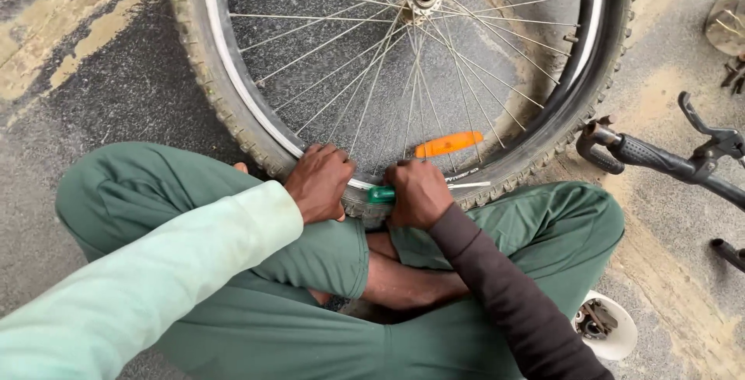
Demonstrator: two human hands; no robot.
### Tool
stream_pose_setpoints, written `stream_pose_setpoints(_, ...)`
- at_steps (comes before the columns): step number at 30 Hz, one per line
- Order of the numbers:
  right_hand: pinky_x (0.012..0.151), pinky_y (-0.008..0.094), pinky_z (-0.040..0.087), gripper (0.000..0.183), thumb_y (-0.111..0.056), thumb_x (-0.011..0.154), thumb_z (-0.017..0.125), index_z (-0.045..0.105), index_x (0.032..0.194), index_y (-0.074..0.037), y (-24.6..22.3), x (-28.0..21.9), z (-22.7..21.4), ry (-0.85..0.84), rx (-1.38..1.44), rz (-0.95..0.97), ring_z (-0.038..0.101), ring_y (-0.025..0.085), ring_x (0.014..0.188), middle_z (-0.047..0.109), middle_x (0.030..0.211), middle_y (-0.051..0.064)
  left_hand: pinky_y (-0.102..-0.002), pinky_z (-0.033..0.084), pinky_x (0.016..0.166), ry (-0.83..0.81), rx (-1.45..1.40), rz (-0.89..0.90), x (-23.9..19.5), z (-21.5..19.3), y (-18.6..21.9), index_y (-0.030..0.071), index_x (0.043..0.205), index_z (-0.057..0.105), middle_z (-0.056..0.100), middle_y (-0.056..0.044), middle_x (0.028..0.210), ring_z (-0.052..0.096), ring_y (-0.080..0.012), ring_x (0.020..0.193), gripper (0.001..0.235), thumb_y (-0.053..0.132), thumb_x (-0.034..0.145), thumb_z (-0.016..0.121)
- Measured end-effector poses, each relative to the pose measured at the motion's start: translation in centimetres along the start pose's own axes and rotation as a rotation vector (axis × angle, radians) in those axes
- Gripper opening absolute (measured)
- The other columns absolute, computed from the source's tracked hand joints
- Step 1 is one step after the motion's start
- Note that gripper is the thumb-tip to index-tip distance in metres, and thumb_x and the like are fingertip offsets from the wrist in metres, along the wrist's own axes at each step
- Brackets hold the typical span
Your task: The person sits on the ground and uses a screwdriver to pry the tire bead off the bicycle wheel rim. They work their way around the circumference of the wheel, using the tool to lever the tire away from the rim until a significant portion is detached.
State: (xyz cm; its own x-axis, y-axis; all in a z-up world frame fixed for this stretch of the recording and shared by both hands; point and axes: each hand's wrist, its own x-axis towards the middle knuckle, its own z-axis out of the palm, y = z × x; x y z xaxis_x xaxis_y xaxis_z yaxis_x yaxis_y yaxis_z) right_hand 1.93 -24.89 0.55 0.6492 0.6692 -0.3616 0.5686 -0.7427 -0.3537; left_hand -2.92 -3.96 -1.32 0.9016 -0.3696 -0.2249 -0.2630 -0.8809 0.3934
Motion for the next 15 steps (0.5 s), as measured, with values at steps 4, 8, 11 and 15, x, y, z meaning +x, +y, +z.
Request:
stream_pose_setpoints(4,0.086,0.045,0.053,0.055,-0.028,0.055,0.093,0.07,0.102,-0.013,-0.9,-1.5,-2.9,-0.186,-0.024,0.134,0.067,0.035,0.101,0.07,0.101,0.015,-0.046,0.044,0.1,-0.02,-0.008,-0.006,-0.2,-0.3,-0.1,0.002,0.094,0.072,0.068,-0.015,0.103,0.061,-0.0344,0.109,0.059,0.031,0.049,0.098)
stream_pose_setpoints(8,0.083,0.045,0.054,0.04,-0.005,0.069,0.081,0.068,0.108,-0.003,1.5,-5.0,-4.3,0.403,0.219,-0.217,0.065,0.039,0.101,0.068,0.109,0.017,-0.047,0.044,0.098,0.013,-0.028,0.003,-0.7,1.3,-0.3,0.002,0.092,0.073,0.067,-0.016,0.101,0.06,-0.035,0.107,0.056,0.029,0.048,0.096)
stream_pose_setpoints(11,0.078,0.037,0.053,0.023,-0.007,0.09,0.072,0.066,0.112,-0.003,2.3,-4.2,-6.8,0.625,0.556,-0.001,0.066,0.027,0.091,0.071,0.1,0.01,-0.048,0.044,0.096,0.062,-0.024,0.046,-0.5,0.9,-0.5,0.003,0.089,0.073,0.067,-0.016,0.1,0.06,-0.0362,0.105,0.051,0.026,0.048,0.093)
stream_pose_setpoints(15,0.067,0.028,0.052,0.017,-0.016,0.099,0.068,0.061,0.108,-0.003,3.9,0.6,-6.2,0.726,1.327,0.126,0.071,0.013,0.079,0.068,0.085,0.002,-0.048,0.044,0.095,0.002,-0.004,0.019,0.0,0.3,0.0,0.002,0.089,0.072,0.065,-0.016,0.099,0.059,-0.0361,0.105,0.05,0.021,0.047,0.091)
